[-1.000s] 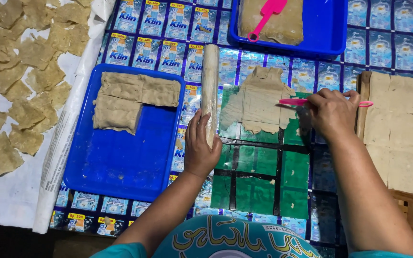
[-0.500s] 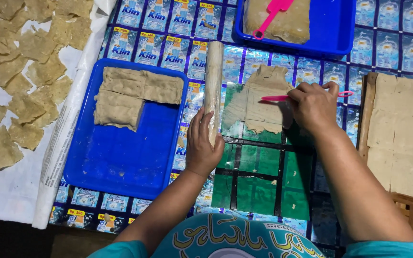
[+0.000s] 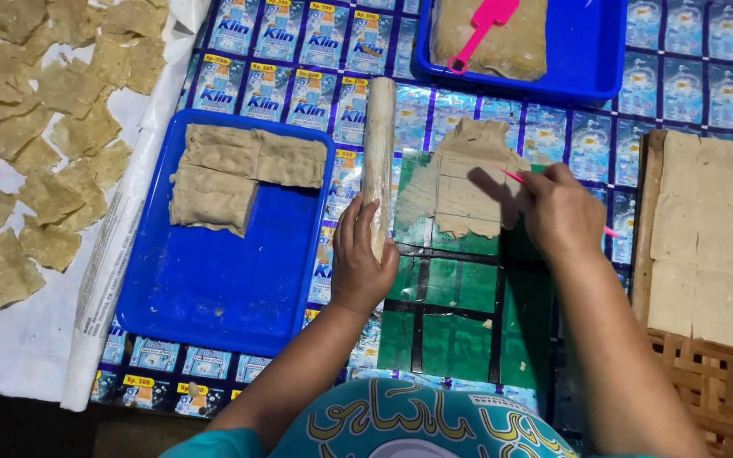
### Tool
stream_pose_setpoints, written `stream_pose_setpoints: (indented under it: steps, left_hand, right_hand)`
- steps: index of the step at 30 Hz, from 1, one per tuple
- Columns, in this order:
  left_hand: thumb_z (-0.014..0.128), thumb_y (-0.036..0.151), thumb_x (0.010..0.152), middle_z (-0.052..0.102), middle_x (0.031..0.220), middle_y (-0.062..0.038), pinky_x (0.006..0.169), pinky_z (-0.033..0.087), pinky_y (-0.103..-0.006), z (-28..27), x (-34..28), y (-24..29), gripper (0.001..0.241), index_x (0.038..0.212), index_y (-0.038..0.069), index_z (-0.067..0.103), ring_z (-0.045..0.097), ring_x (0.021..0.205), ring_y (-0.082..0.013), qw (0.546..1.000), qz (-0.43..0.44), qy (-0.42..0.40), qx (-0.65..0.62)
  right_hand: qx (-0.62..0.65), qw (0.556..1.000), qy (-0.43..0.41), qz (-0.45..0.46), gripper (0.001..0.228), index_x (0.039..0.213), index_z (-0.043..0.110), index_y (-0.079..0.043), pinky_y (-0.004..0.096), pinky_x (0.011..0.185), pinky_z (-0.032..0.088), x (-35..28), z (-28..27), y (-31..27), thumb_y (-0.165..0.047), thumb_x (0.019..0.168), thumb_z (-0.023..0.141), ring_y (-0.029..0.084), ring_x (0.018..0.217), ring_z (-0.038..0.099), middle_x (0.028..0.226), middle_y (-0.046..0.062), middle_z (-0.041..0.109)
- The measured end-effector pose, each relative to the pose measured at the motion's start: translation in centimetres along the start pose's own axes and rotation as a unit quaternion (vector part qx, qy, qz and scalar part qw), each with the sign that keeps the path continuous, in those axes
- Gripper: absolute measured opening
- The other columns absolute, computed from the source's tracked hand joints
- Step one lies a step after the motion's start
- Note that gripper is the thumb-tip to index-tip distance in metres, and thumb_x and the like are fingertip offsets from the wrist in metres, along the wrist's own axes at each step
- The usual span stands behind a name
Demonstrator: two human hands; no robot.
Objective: Cutting and rolling thin sheets of dough using a rolling pin and a scraper tool.
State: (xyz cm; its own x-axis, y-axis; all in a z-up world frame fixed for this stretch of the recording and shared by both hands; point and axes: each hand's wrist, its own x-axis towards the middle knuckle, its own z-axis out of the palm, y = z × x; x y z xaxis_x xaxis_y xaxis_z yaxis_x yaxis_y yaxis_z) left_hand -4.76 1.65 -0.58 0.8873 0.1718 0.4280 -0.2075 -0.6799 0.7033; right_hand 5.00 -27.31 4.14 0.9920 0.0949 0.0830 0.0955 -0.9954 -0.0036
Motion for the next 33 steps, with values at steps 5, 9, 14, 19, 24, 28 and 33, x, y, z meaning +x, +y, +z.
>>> stream_pose_setpoints:
  steps: [5, 9, 14, 19, 24, 28, 33]
  left_hand:
    - [0.064, 0.011, 0.086, 0.045, 0.151, -0.022, 0.114, 0.039, -0.0561, -0.1, 0.0, 0.1, 0.060, 0.144, 0.009, 0.051, 0.046, 0.140, -0.0426, 1.000, -0.004, -0.006, 0.000]
    - [0.063, 0.011, 0.086, 0.046, 0.150, -0.022, 0.113, 0.039, -0.0558, -0.1, 0.0, 0.3, 0.059, 0.144, 0.009, 0.050, 0.047, 0.139, -0.0431, 1.000, -0.001, -0.003, -0.003]
    - [0.063, 0.012, 0.086, 0.045, 0.151, -0.020, 0.114, 0.039, -0.0548, 0.5, -0.2, -0.2, 0.060, 0.144, 0.010, 0.050, 0.047, 0.140, -0.0418, 1.000, 0.001, 0.001, 0.004]
    - [0.063, 0.012, 0.086, 0.046, 0.150, -0.021, 0.113, 0.040, -0.0556, 0.2, -0.1, 0.0, 0.059, 0.144, 0.010, 0.050, 0.047, 0.139, -0.0424, 1.000, 0.002, 0.002, 0.008]
    - [0.063, 0.011, 0.087, 0.045, 0.149, -0.022, 0.113, 0.040, -0.0563, 0.1, -0.2, 0.1, 0.059, 0.144, 0.009, 0.049, 0.047, 0.139, -0.0437, 1.000, -0.003, -0.007, 0.005]
    - [0.063, 0.012, 0.087, 0.045, 0.150, -0.022, 0.114, 0.039, -0.0558, 0.2, -0.1, 0.0, 0.059, 0.144, 0.010, 0.049, 0.046, 0.139, -0.0430, 1.000, 0.000, -0.006, 0.007]
    - [0.063, 0.011, 0.086, 0.045, 0.150, -0.021, 0.113, 0.040, -0.0559, 0.0, 0.0, 0.2, 0.060, 0.144, 0.010, 0.050, 0.047, 0.139, -0.0431, 1.000, -0.005, -0.009, 0.006]
  right_hand:
    - [0.005, 0.995, -0.061, 0.072, 0.041, 0.138, 0.067, -0.033, 0.054, 0.080, 0.061, -7.2, -2.2, 0.4, -0.023, 0.099, 0.062, 0.039, 0.109, 0.068, 0.121, 0.007, 0.056]
    - [-0.052, 0.981, -0.137, 0.130, 0.053, 0.140, 0.066, -0.042, 0.048, 0.083, 0.062, -11.0, -2.2, 0.3, -0.015, 0.095, 0.055, 0.037, 0.109, 0.068, 0.125, 0.007, 0.054]
    - [-0.100, 0.981, -0.116, 0.123, 0.043, 0.135, 0.069, -0.042, 0.042, 0.083, 0.058, -10.1, 1.0, -0.6, -0.023, 0.099, 0.054, 0.034, 0.109, 0.064, 0.124, 0.006, 0.054]
    - [-0.043, 0.986, -0.065, 0.146, 0.028, 0.126, 0.077, -0.035, 0.049, 0.079, 0.056, -4.3, 0.7, -0.1, -0.035, 0.107, 0.056, 0.041, 0.100, 0.064, 0.116, 0.012, 0.057]
    - [0.020, 0.983, -0.127, 0.134, 0.036, 0.120, 0.078, -0.029, 0.054, 0.086, 0.058, -0.2, -5.6, 0.7, -0.024, 0.087, 0.065, 0.043, 0.104, 0.072, 0.106, 0.014, 0.069]
    - [0.126, 0.971, -0.139, 0.150, 0.033, 0.120, 0.078, -0.013, 0.059, 0.089, 0.055, 1.7, 6.0, 10.7, -0.028, 0.100, 0.056, 0.049, 0.111, 0.068, 0.107, 0.024, 0.076]
    - [0.264, 0.922, -0.176, 0.222, 0.035, 0.111, 0.070, -0.002, 0.059, 0.089, 0.051, -4.8, 2.2, 4.7, -0.034, 0.101, 0.059, 0.052, 0.111, 0.066, 0.099, 0.031, 0.072]
